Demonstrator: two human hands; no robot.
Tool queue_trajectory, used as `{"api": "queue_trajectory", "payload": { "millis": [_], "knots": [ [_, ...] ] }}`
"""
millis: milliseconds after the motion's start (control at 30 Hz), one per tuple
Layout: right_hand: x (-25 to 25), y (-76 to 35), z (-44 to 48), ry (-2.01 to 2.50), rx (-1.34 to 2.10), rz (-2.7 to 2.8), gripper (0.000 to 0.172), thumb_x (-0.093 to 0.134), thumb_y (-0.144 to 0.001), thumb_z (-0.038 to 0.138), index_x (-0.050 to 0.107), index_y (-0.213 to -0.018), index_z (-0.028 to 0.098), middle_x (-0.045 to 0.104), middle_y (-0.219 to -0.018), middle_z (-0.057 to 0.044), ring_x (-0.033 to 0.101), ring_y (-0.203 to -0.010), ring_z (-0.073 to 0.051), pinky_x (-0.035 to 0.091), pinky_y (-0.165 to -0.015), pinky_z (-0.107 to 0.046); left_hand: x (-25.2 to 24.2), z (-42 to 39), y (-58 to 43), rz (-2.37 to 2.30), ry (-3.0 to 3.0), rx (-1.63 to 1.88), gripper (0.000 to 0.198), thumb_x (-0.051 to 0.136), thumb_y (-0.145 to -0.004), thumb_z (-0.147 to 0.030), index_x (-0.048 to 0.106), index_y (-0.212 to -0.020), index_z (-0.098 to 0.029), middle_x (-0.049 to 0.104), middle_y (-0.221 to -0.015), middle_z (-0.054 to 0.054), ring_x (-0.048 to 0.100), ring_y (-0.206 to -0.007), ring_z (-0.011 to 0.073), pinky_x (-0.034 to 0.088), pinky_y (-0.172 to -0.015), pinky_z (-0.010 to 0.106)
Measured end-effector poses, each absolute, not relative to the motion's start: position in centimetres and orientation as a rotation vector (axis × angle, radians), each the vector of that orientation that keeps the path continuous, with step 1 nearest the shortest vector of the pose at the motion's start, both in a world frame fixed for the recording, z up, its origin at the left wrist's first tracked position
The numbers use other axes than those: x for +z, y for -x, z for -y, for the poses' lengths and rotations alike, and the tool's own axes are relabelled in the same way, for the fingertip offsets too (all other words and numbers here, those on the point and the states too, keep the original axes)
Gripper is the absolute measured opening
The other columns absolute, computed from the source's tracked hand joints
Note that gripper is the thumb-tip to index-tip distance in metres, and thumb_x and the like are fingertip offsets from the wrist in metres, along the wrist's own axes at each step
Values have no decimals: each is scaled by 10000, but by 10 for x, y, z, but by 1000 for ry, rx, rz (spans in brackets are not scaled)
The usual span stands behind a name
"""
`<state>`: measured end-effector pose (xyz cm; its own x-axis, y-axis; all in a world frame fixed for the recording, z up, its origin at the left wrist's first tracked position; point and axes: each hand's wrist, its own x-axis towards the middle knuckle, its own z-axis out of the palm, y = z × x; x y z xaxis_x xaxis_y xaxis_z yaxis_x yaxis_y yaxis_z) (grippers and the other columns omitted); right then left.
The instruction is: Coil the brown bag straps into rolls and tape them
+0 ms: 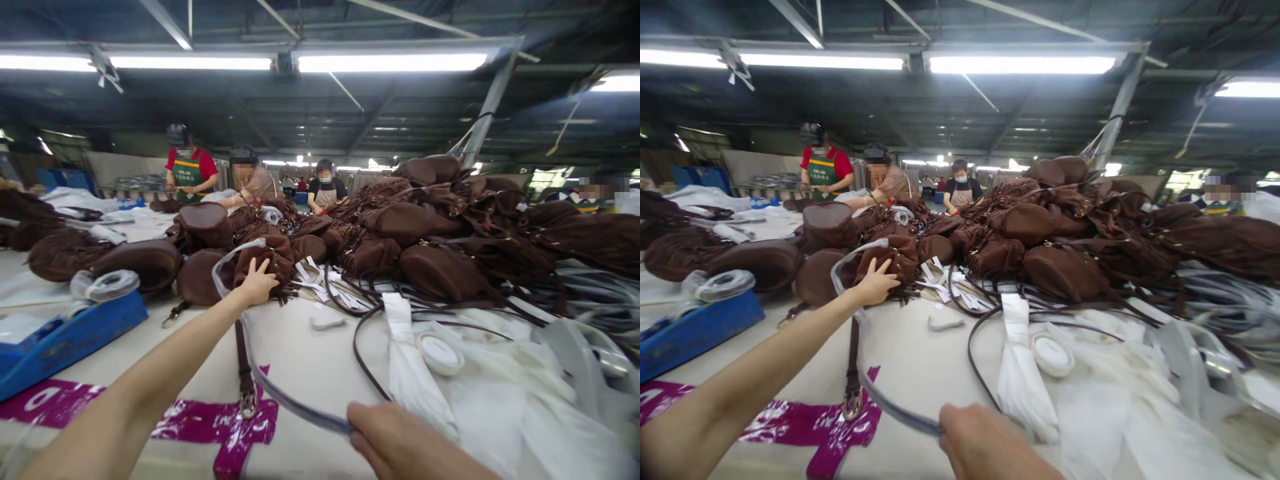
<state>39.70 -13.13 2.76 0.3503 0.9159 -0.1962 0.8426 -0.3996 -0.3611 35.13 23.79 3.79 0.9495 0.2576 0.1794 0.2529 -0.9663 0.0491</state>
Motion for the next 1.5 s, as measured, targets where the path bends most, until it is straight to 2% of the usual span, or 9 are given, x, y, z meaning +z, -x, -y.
{"api": "queue_trajectory", "payload": {
  "millis": [167,333,533,700,900,1067,1200,1300,1500],
  "knots": [
    [57,-394,97,2357,552,1904,234,427,-919,235,647,-934,158,707,-952,-158,652,-865,-271,377,-644,-313,55,-125,-317,88,-2413,-54,457,261,-989,-370,627,-1203,-203,669,-1158,82,591,-1085,231,434,-964,359],
    [68,-397,81,2215,667,1934,186,445,-872,200,612,-805,154,683,-772,-83,621,-697,-186,401,-594,-262,38,-74,-256,-53,-2163,-302,219,544,-864,-357,657,-883,-171,596,-625,-17,552,-553,136,425,-555,224],
    [62,-418,87,2014,1286,1649,178,416,-818,139,454,-651,188,508,-568,54,466,-424,-73,361,-429,-175,34,-125,-216,-132,-2422,-183,328,483,-887,-370,573,-641,-172,502,-550,-24,438,-521,111,361,-535,205],
    [52,-439,85,1956,1421,1558,126,450,-775,100,477,-683,183,521,-581,62,474,-428,-65,383,-436,-163,33,-181,-191,-336,-2346,-319,328,481,-859,-447,672,-796,-189,535,-541,-19,421,-445,112,327,-441,197],
    [49,-436,63,2267,795,1918,124,485,-855,132,588,-795,165,645,-726,-14,638,-674,-145,455,-608,-230,31,-219,-174,-519,-2693,-77,192,525,-744,-235,706,-806,-213,681,-786,43,618,-798,227,465,-772,303],
    [29,-409,37,2326,329,2033,158,511,-894,140,667,-913,152,651,-1038,-136,608,-960,-264,409,-783,-353,10,-132,-206,-244,-2921,393,560,578,-711,-153,538,-1264,-229,545,-1324,113,476,-1212,279,365,-1037,406],
    [0,-394,41,2315,-120,2042,145,546,-906,183,676,-844,200,645,-966,-85,590,-931,-249,407,-795,-349,-41,-63,-253,-340,-3016,375,143,554,-785,-102,592,-879,-204,640,-867,89,585,-823,239,477,-746,354],
    [-20,-394,66,2427,-345,1636,95,561,-887,158,644,-889,202,646,-983,-96,594,-925,-260,420,-803,-357,-69,-50,-270,-405,-3039,486,160,513,-807,-51,539,-763,-203,591,-778,80,559,-759,223,447,-654,322],
    [-33,-400,97,2396,454,1082,451,232,-1006,333,526,-689,204,627,-595,-22,588,-491,-144,395,-491,-236,-69,-50,-267,-284,-3072,493,159,538,-785,-36,524,-774,-194,580,-810,74,535,-750,232,436,-633,337]
  ]
}}
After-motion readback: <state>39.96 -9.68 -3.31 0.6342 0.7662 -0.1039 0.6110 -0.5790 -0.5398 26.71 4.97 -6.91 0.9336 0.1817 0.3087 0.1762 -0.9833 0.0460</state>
